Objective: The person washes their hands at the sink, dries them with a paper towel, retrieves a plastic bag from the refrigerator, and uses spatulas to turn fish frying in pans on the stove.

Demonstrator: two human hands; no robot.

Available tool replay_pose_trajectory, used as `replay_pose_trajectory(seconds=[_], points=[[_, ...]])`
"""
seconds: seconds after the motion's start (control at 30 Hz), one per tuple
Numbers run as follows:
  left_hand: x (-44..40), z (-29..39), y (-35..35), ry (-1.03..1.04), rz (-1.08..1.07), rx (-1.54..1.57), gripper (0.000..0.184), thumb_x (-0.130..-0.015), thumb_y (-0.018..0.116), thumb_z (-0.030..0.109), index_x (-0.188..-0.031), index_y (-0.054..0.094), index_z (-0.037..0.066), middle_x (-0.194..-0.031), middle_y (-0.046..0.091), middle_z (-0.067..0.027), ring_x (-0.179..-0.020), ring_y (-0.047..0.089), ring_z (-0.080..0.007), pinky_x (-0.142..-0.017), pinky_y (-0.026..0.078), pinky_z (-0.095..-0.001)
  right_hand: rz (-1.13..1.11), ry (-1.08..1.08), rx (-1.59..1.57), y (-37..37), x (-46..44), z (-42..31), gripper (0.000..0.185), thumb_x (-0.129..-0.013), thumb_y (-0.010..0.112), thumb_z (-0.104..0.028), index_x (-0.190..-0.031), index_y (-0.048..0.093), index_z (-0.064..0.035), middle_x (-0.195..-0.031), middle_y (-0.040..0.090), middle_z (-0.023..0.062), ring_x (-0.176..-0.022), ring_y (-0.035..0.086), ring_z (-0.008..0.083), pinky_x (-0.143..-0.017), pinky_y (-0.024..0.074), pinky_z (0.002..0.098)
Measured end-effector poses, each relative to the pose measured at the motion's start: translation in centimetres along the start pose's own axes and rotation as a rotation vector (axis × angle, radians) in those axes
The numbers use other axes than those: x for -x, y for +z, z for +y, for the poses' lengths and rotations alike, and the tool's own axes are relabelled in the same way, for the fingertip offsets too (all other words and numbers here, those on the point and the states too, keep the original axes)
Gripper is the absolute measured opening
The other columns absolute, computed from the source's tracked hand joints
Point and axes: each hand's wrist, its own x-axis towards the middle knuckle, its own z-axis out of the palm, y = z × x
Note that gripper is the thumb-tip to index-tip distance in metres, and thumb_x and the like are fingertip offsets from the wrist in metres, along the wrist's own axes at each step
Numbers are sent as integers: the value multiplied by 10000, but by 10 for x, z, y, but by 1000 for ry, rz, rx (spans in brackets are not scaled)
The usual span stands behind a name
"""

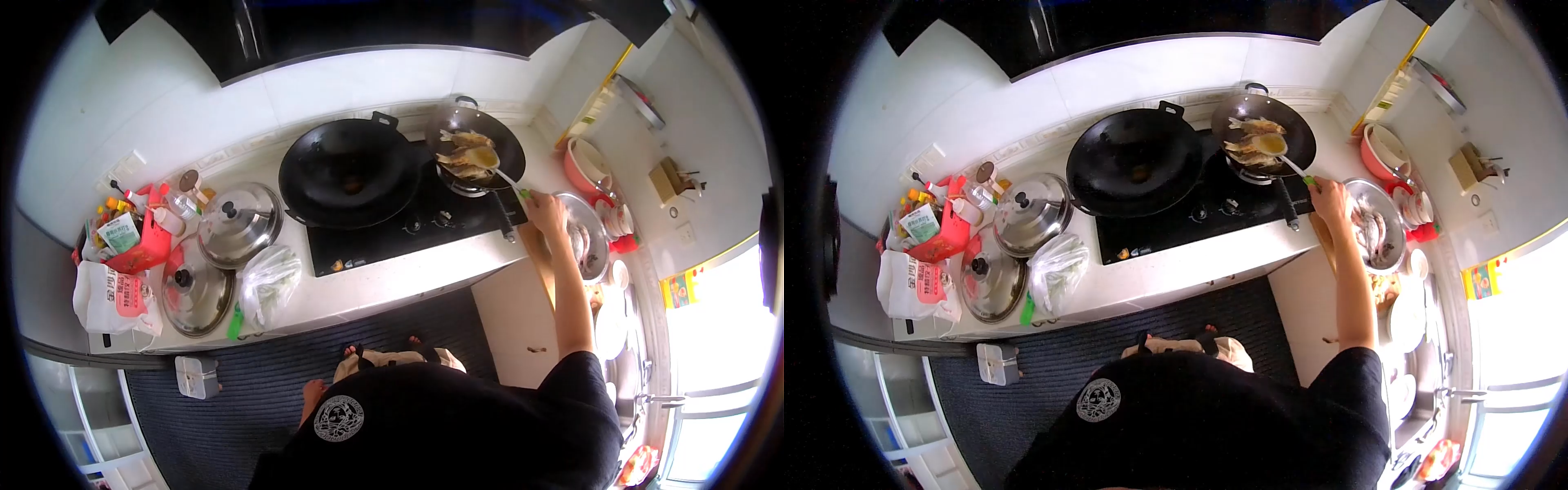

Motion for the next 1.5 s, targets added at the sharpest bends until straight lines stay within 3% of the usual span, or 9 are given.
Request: replay_pose_trajectory(seconds=[0.07, 0.17, 0.27, 0.37, 0.7, 0.83, 0.97, 1.23, 1.5], points=[[-2, -15, 2, 270, 67, -263, 258, -757, 483, 212, -682, 599, -6, -707, 633, -143, -600, 596, -269, -566, 449, -378, 16, -13, 82, 7, -6, 14, 243, -771, 554, -305, -935, 649, -153, -782, 616, 179, -732, 596, 352, -646, 478, 431], [-4, -17, 3, -386, -7, 777, 200, -722, 542, 212, -714, 611, 25, -712, 628, -135, -578, 586, -278, -537, 448, -382, 21, -51, 203, 10, -21, 22, 178, -761, 535, -252, -810, 623, -105, -780, 605, 174, -711, 601, 339, -615, 478, 442], [-7, -31, -9, -479, -161, 442, 131, -672, 601, 186, -715, 612, 64, -677, 611, -121, -556, 578, -281, -505, 440, -384, 61, -110, 394, 15, -35, 26, 140, -768, 515, -198, -827, 613, -117, -761, 590, 157, -711, 607, 320, -601, 488, 422], [7, -49, -13, 429, 110, -500, 127, -672, 596, 212, -689, 605, 86, -635, 590, -104, -537, 570, -275, -479, 428, -380, 115, -156, 442, 11, -41, 22, 153, -767, 501, -149, -872, 612, -134, -758, 569, 135, -709, 607, 300, -595, 497, 395], [20, -62, -15, 3, -3, -129, 192, -729, 533, 221, -746, 603, 43, -675, 608, -104, -504, 560, -247, -451, 440, -363, 45, -37, 438, 6, -29, 3, 188, -779, 503, -198, -930, 605, -148, -865, 591, 155, -786, 614, 315, -670, 495, 410], [20, -70, -30, -117, -11, 35, 223, -750, 508, 222, -773, 603, 22, -690, 616, -105, -488, 555, -236, -437, 442, -356, -9, 224, 60, -17, -19, -17, 262, -736, 569, -330, -956, 654, -215, -868, 625, 152, -826, 600, 322, -712, 474, 433], [20, -79, -53, -231, -32, 246, 254, -772, 483, 224, -799, 603, 2, -705, 623, -105, -473, 549, -225, -422, 445, -349, -205, 210, -574, -31, -13, -35, 353, -765, 621, -290, -1004, 637, -31, -659, 585, 27, -551, 477, 56, -507, 384, 208], [20, -70, -94, -92, -126, 49, 253, -791, 486, 206, -845, 596, -15, -704, 632, -118, -435, 519, -196, -383, 415, -337, -452, -12, -185, -18, 10, -187, 300, -708, 628, -376, -959, 659, -214, -863, 641, 109, -830, 609, 284, -727, 478, 365], [45, -98, -90, -133, 33, 282, 221, -773, 492, 185, -789, 602, -6, -652, 619, -105, -414, 491, -171, -381, 408, -327, -530, -312, 107, 5, -10, -262, 240, -703, 623, -326, -876, 685, -172, -862, 640, 116, -840, 606, 290, -748, 477, 376]])
